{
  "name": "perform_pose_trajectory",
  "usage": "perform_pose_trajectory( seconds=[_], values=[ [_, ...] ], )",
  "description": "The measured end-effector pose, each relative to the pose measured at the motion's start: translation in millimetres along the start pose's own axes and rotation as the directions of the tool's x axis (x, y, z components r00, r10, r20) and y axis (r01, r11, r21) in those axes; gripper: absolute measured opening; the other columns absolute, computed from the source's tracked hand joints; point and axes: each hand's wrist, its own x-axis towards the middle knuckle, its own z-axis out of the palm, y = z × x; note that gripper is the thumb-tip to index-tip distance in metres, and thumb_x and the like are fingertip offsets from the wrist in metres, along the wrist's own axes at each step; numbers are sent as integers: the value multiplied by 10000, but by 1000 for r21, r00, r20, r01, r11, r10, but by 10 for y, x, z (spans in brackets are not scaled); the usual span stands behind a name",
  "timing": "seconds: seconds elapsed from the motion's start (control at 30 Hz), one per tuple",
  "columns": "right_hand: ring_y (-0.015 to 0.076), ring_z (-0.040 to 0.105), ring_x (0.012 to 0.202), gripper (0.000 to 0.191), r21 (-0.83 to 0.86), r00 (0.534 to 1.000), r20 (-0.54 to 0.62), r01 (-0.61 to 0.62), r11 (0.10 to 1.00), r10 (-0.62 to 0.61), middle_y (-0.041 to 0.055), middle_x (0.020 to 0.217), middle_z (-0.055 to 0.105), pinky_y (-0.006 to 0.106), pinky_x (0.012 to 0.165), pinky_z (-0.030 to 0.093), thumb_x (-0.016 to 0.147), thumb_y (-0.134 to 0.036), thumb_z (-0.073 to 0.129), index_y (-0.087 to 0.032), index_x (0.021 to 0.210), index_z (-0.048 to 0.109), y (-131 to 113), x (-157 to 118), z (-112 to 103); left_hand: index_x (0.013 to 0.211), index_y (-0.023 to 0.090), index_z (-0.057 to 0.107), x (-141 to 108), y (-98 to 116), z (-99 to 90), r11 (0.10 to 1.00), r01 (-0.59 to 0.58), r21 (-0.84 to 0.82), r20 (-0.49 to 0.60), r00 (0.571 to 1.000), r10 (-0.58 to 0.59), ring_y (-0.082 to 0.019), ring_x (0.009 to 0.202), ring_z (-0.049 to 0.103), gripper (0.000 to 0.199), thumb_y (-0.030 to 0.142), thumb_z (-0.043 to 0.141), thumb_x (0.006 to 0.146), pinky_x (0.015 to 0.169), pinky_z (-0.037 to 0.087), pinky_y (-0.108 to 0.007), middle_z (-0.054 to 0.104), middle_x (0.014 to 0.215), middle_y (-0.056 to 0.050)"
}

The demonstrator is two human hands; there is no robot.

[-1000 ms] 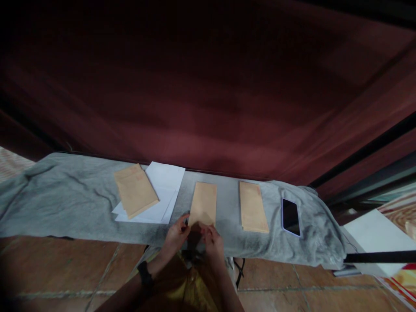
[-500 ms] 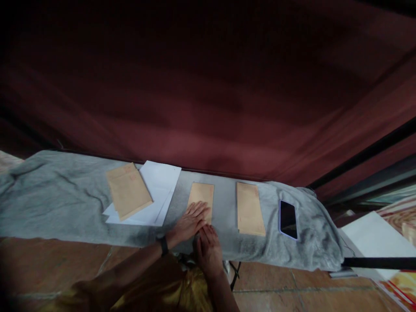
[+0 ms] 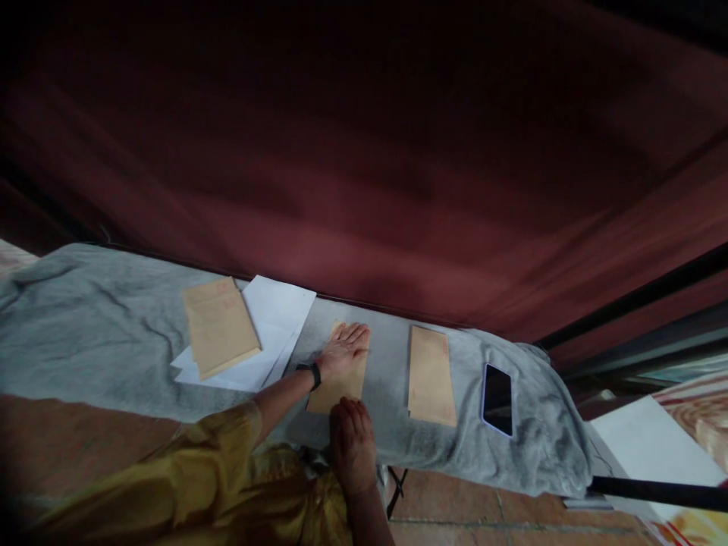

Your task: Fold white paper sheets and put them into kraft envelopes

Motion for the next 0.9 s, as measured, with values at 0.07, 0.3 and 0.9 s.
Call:
perform_pose_trajectory(
  seconds=[0.07,0.3,0.9],
  values=[
    [246,576,1298,400,4,1000,4,-8,1000,8,116,1343,656,544,1130,480,1019,-131,401,-224,1361,588,-8,-1,-3,1574,234,378,30,-5,25,1000,15,2,-2,1000,-15,-250,1530,304,565,435,390,1046,1272,133,-520,397,1635,-61],
    [238,604,1248,344,34,999,-1,-42,999,42,99,1283,681,530,1126,473,1035,-185,417,-240,1306,623,-49,27,-25,1575,219,371,-229,84,53,996,-75,54,-26,997,76,-231,1530,306,557,422,360,1057,1273,139,-495,389,1639,-68],
    [219,587,1035,276,69,990,-67,-120,990,124,65,1057,655,416,946,495,1063,-241,339,-232,1090,614,-99,20,-14,1577,199,353,-1031,326,-127,982,-186,-5,39,982,186,-211,1547,265,527,375,352,1080,1269,164,-447,401,1632,-68]
  ],
)
